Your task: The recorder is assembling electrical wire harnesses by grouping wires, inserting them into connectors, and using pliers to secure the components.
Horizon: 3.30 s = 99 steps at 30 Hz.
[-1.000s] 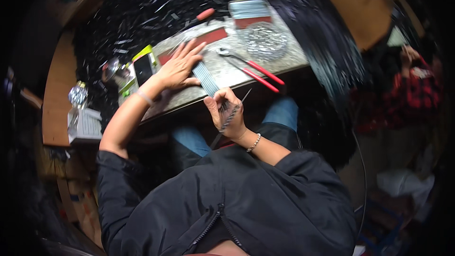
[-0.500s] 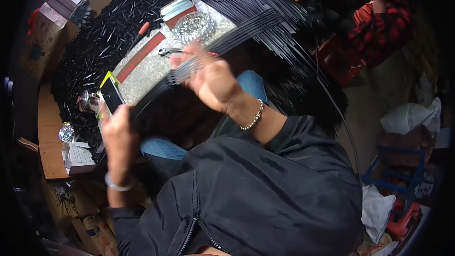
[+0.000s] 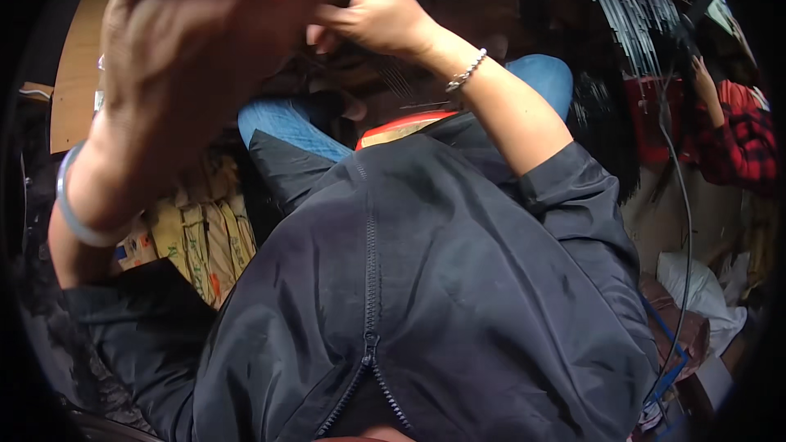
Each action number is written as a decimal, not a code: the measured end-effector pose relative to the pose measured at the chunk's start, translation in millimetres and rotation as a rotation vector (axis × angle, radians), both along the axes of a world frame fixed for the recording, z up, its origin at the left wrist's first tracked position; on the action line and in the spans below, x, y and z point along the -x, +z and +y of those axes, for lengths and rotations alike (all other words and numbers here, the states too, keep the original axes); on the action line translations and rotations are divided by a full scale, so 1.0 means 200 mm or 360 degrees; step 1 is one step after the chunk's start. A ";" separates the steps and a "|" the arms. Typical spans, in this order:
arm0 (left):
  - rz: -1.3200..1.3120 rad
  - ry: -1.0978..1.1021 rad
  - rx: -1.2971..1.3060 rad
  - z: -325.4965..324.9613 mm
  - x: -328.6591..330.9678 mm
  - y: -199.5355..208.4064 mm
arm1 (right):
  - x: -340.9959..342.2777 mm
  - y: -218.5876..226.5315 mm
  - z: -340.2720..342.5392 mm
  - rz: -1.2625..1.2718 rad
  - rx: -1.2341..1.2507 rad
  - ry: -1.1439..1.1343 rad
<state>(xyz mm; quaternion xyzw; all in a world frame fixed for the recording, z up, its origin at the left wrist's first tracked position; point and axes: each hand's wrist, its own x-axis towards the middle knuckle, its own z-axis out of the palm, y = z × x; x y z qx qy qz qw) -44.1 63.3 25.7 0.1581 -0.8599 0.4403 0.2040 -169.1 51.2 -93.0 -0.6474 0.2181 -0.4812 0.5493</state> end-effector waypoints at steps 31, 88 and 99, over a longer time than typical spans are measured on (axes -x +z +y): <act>0.1324 -0.0232 -0.2884 -0.26 -0.34 -0.20 | 0.03 -0.20 0.14 -0.0001 -0.0755 0.0047; 0.3124 -0.0693 -0.3486 -0.21 -0.38 -0.62 | 0.07 -0.18 0.20 -0.0008 -0.0754 -0.0063; 0.3051 -0.0860 -0.3334 0.03 -0.36 -0.60 | 0.02 -0.18 0.28 -0.0159 -0.0829 -0.0076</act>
